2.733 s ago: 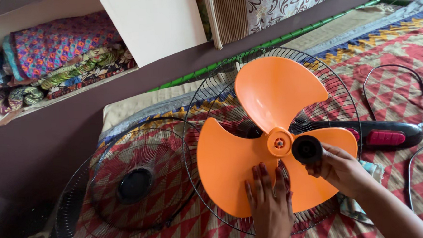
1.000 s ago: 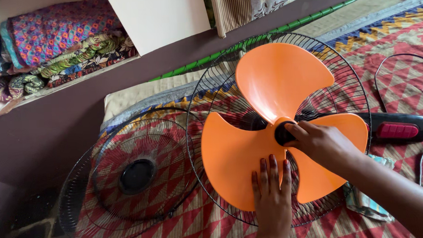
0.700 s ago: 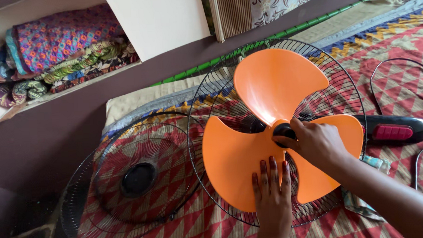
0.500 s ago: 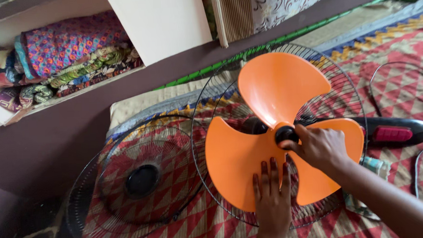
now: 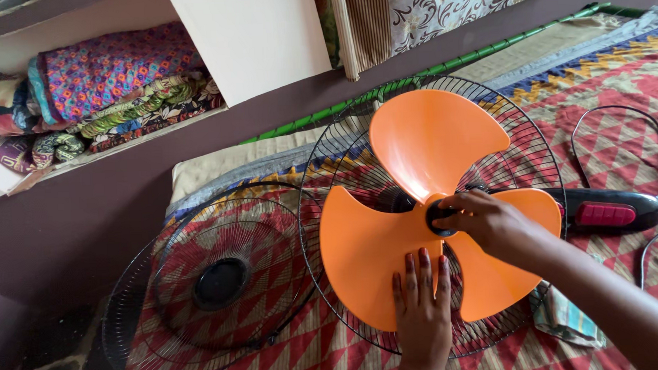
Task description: The person wipes an orange fan blade with a cloth, then places it onto the fan motor and secures it with a black plastic nut. The person then wipes the nut and adjusts the blade to ensure it is properly seated.
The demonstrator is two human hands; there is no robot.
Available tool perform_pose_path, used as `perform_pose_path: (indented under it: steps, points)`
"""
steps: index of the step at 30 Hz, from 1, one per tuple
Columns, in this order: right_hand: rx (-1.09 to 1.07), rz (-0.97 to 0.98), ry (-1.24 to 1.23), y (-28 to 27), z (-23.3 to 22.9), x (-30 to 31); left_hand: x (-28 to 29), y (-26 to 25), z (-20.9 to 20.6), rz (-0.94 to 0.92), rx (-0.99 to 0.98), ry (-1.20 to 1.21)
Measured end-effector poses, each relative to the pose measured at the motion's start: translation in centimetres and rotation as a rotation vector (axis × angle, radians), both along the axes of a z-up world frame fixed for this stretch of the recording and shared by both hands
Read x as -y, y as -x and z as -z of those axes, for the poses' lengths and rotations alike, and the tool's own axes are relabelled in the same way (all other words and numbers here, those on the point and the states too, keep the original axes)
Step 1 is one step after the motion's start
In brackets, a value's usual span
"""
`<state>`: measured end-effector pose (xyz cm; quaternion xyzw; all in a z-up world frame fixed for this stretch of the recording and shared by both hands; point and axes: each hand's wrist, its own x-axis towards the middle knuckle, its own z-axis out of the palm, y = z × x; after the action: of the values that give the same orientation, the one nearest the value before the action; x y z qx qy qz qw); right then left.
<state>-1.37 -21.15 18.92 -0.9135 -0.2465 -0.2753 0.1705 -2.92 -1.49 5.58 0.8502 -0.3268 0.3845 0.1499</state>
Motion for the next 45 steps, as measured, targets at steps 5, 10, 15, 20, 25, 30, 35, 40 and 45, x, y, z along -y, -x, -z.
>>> perform_pose_path:
  steps: [5, 10, 15, 20, 25, 30, 35, 40, 45]
  points:
    - [-0.205, 0.049, -0.184, -1.1, -0.2, 0.1, 0.1, 0.0, 0.5, -0.011, -0.005, -0.017]
    - [-0.150, 0.293, -0.129, -1.4, -0.3, -1.3, 0.2, 0.1, 0.6, -0.016, 0.017, -0.008]
    - [-0.284, 0.515, -0.122, -1.5, -0.4, -1.8, 0.2, 0.2, 0.5, 0.003, 0.011, 0.007]
    - [-0.383, 0.669, -0.052, -0.9, 0.2, -1.3, 0.3, 0.3, 0.2, 0.033, -0.008, 0.029]
    - [-0.118, 0.521, -0.200, 1.1, 1.7, -1.2, 0.1, 0.5, -0.3, 0.021, -0.012, 0.021]
    - [0.268, 0.122, -0.022, 1.6, 2.2, -1.3, 0.1, 0.5, -0.2, 0.050, -0.046, 0.022]
    - [0.107, 0.161, -0.028, 1.6, 1.1, -1.1, 0.3, 0.4, -0.2, 0.025, -0.023, 0.011]
    - [0.035, 0.249, -0.106, 0.7, 1.2, -1.2, 0.4, 0.5, 0.1, 0.013, 0.009, 0.021]
    - [-0.088, 0.384, -0.128, -0.5, 1.0, -1.4, 0.5, 0.4, 0.0, 0.014, 0.011, 0.026]
